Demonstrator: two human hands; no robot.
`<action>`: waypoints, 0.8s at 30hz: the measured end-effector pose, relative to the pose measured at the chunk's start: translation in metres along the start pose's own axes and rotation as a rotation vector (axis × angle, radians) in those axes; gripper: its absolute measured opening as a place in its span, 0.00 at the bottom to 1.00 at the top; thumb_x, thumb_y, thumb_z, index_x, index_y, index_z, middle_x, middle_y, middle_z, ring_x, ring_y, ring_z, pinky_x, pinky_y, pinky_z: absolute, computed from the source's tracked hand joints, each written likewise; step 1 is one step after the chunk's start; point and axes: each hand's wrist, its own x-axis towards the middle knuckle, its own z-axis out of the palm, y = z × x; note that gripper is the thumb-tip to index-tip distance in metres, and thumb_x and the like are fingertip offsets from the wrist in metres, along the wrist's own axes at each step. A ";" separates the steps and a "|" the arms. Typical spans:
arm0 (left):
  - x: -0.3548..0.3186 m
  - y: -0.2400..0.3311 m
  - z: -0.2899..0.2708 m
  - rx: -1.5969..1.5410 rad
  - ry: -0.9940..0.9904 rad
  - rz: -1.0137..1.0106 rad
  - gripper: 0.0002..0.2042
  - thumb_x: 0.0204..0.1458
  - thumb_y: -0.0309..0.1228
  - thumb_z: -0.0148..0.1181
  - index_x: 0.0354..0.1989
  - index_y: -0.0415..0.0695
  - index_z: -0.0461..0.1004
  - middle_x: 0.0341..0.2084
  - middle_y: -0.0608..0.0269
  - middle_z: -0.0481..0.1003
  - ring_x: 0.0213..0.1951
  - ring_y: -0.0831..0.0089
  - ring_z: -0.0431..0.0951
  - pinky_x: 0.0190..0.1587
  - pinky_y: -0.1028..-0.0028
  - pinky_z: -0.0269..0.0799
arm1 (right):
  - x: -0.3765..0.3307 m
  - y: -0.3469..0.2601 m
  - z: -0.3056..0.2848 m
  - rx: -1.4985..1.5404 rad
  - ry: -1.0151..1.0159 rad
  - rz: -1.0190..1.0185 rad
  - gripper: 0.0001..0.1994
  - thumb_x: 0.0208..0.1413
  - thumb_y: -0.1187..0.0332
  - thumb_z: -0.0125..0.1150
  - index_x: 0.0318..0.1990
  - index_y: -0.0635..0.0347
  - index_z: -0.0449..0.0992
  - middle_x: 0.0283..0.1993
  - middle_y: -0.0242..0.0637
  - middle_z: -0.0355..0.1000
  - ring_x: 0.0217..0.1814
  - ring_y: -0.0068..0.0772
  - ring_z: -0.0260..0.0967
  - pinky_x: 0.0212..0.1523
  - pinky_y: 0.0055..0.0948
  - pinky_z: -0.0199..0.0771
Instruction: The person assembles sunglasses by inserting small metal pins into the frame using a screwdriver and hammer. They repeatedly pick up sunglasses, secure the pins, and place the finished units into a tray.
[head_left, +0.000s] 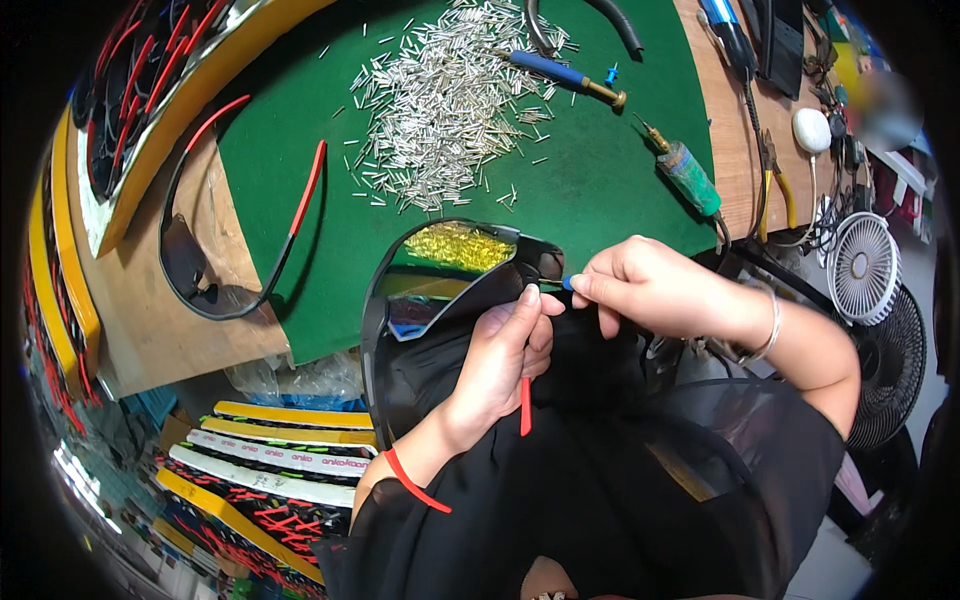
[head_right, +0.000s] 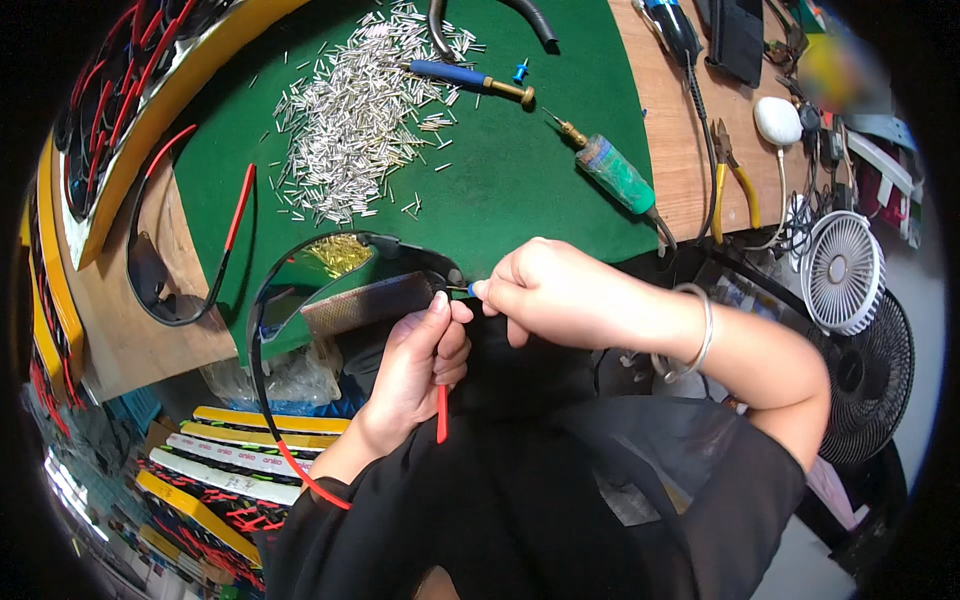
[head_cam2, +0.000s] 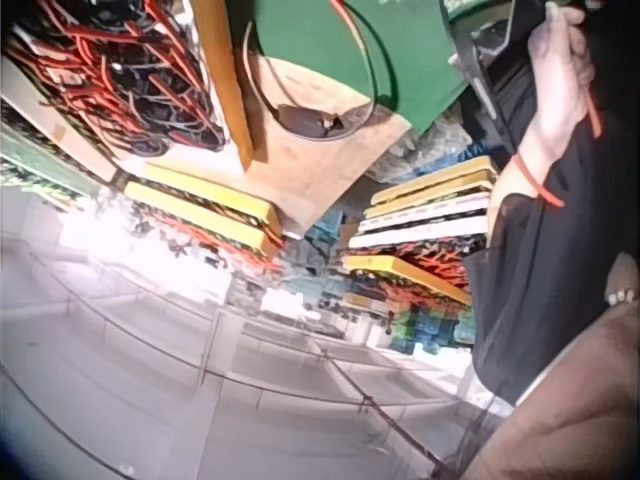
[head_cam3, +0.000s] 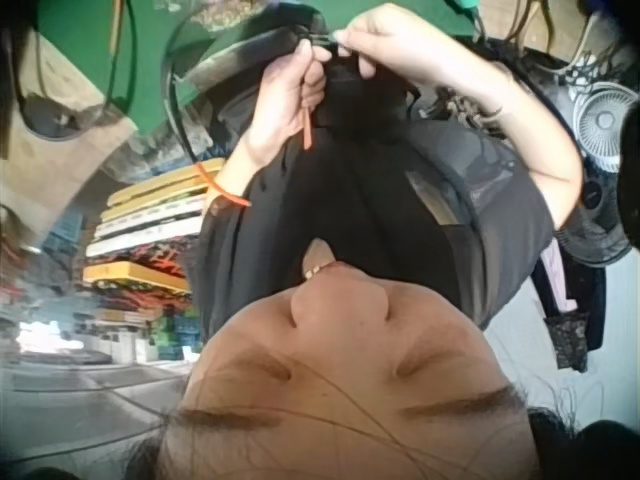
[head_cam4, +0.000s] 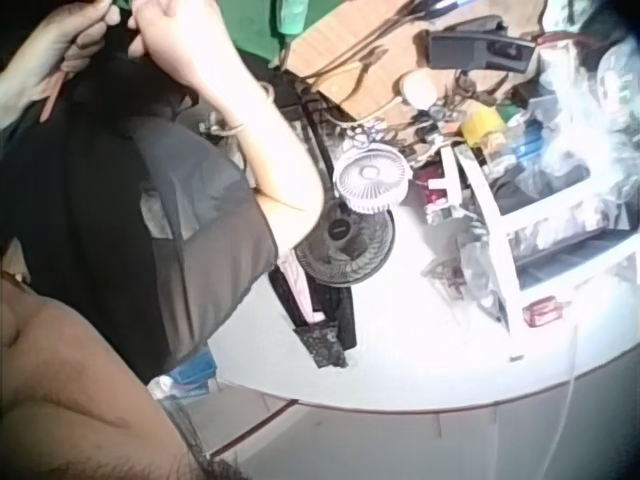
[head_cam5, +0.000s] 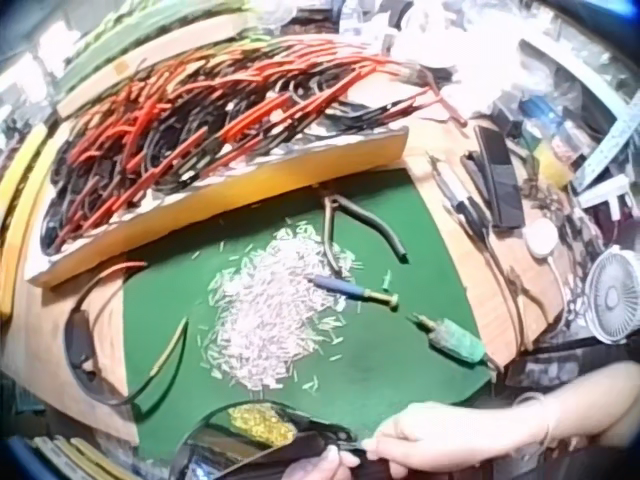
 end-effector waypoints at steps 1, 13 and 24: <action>0.000 0.000 -0.001 0.003 0.005 -0.007 0.15 0.59 0.41 0.40 0.33 0.40 0.66 0.10 0.75 0.55 0.10 0.87 0.47 0.13 0.84 0.43 | 0.004 0.003 -0.002 0.069 -0.035 0.051 0.14 0.55 0.62 0.50 0.30 0.64 0.74 0.19 0.33 0.71 0.17 0.24 0.64 0.20 0.25 0.64; 0.001 -0.003 -0.001 -0.043 -0.019 0.005 0.15 0.59 0.41 0.40 0.32 0.41 0.64 0.10 0.74 0.55 0.10 0.85 0.48 0.14 0.83 0.43 | 0.001 0.023 0.029 -1.153 0.718 -0.898 0.05 0.41 0.70 0.53 0.23 0.60 0.66 0.14 0.31 0.60 0.13 0.29 0.64 0.15 0.24 0.66; -0.001 -0.002 0.003 -0.032 -0.003 0.016 0.14 0.59 0.41 0.40 0.30 0.43 0.64 0.10 0.75 0.53 0.12 0.86 0.48 0.15 0.85 0.45 | 0.001 0.024 0.022 -0.918 0.567 -0.698 0.11 0.52 0.64 0.53 0.25 0.61 0.66 0.19 0.39 0.65 0.19 0.40 0.67 0.19 0.33 0.69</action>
